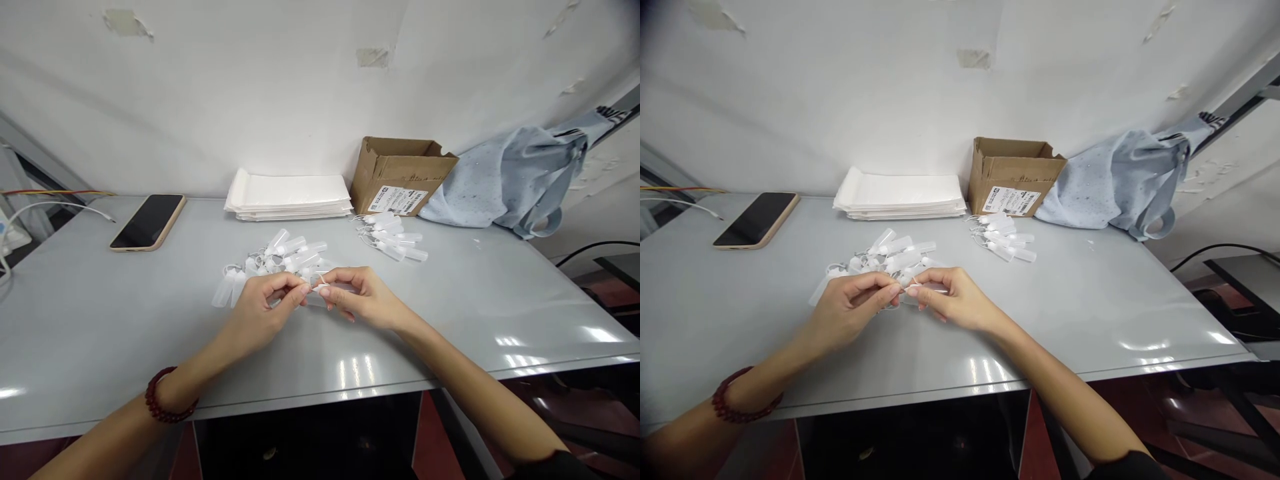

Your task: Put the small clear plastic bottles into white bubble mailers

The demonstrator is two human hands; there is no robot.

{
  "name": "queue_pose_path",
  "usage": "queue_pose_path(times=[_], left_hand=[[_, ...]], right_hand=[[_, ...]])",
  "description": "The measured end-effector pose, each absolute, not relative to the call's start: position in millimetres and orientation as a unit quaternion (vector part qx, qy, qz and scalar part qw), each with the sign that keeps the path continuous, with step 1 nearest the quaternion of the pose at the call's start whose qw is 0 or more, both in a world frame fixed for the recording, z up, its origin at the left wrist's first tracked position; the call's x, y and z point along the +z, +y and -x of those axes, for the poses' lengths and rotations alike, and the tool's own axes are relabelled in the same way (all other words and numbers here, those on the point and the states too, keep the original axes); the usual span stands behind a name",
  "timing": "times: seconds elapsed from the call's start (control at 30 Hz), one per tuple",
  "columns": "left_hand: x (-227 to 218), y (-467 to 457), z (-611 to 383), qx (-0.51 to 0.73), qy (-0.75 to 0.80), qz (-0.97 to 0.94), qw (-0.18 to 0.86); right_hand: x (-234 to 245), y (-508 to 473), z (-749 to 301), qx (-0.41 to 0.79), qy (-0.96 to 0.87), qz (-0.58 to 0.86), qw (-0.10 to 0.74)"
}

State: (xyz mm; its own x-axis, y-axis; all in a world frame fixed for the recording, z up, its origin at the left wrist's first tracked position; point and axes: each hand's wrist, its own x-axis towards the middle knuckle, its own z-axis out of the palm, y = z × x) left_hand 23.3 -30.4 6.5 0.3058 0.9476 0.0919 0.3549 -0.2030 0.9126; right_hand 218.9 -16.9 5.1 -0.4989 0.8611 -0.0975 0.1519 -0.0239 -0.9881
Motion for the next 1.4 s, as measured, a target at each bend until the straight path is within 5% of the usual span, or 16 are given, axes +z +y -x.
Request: queue_pose_path(times=[0.53, 0.73, 0.9, 1.1, 1.4], left_hand=[[11.6, -23.5, -15.4, 0.385, 0.501, -0.681, 0.37], [11.8, -7.9, 0.1, 0.469, 0.594, -0.57, 0.319], [7.5, -4.2, -0.2, 0.414, 0.636, -0.58, 0.296], [5.9, -3.7, -0.2, 0.34, 0.658, -0.633, 0.226], [7.2, -3.0, 2.8, 0.39, 0.653, -0.617, 0.203]], right_hand=[[7.8, -13.7, -221.7, 0.583, -0.639, 0.388, 0.319], [3.7, 9.5, -250.4, 0.271, -0.713, 0.518, 0.387], [-10.5, 33.2, -282.5, 0.055, -0.744, 0.577, 0.333], [-22.5, 43.7, -296.4, -0.012, -0.737, 0.626, 0.254], [-23.1, 44.1, -294.1, -0.024, -0.725, 0.661, 0.193]])
